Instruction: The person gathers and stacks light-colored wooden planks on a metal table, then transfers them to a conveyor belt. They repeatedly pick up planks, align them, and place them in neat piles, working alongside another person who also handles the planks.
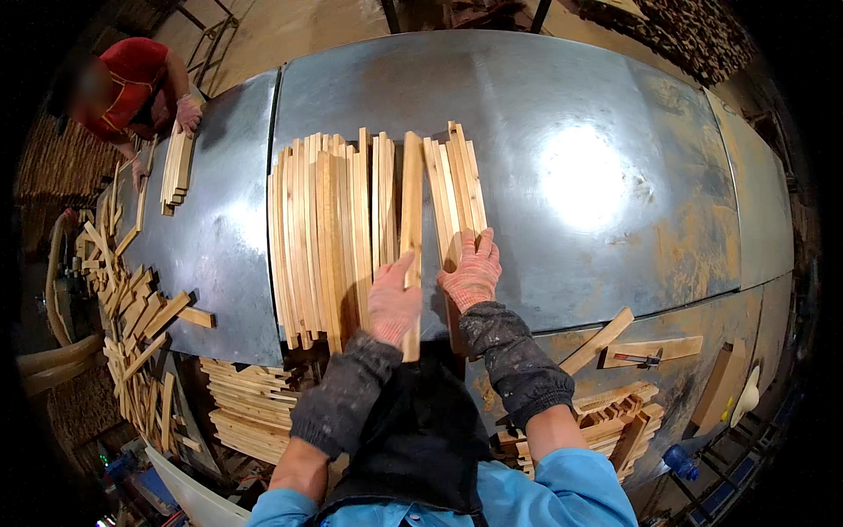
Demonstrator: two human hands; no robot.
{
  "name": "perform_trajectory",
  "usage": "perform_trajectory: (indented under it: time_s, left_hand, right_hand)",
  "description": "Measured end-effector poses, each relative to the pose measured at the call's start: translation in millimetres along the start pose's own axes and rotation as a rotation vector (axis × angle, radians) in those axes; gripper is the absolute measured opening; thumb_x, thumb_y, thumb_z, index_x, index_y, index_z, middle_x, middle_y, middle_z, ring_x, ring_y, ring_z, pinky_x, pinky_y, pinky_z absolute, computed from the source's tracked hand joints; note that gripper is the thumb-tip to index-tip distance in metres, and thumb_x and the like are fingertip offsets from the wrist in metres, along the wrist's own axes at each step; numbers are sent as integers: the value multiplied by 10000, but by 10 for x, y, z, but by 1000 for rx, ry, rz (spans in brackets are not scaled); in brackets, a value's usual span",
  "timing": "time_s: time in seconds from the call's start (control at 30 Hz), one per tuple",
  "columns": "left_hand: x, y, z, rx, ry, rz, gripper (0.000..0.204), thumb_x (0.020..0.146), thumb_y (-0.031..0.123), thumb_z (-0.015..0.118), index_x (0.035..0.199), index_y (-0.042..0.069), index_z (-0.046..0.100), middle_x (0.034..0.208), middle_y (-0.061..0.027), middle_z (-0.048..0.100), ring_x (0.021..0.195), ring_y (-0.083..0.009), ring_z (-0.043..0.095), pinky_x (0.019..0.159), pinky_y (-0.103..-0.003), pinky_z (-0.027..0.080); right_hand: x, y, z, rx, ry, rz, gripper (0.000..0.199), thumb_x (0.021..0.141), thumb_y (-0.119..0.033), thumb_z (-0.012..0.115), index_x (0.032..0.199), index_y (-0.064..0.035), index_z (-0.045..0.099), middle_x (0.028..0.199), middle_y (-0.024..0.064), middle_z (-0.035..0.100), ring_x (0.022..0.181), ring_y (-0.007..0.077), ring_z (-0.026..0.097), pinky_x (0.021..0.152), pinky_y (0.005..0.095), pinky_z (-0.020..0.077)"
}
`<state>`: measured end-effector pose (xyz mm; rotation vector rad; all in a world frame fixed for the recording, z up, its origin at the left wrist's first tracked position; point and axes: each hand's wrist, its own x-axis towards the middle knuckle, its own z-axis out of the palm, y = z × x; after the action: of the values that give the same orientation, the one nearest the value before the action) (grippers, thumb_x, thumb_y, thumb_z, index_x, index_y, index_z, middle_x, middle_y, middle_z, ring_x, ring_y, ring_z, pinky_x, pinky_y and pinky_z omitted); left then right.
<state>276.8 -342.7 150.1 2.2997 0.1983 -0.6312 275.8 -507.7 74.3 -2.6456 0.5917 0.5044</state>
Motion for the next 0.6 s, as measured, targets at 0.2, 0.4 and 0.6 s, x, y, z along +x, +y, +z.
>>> perform_trajectory:
  time_s: [0.2,0.4,0.6]
  left_hand:
    - [-462,-913,-517,-43,491,350,674,787,-21,610,1450,83,676,1268,-222,700,990,-301,722,827,-408,623]
    - [-294,-1807,-967,60,604,185,637,819,-38,591,1430,116,685,1320,-212,684,1114,-369,711,931,-444,604]
    - [-171,-2137,-736,182,397,187,539,897,12,629,1418,129,694,1456,-176,636,1293,-412,619,1116,-461,507]
  right_hand:
    - [-104,-449,137,37,-11,-20,1105,757,-432,903,1674,-145,358,1754,249,179,1566,467,274,1246,549,328]
    - [-210,-806,299,77,-60,-62,1118,795,-458,890,1703,-160,309,1761,242,167,1570,485,263,1267,561,307]
    - [-199,-706,381,177,-44,-126,1043,815,-451,875,1670,-124,375,1763,215,206,1580,442,276,1276,535,304]
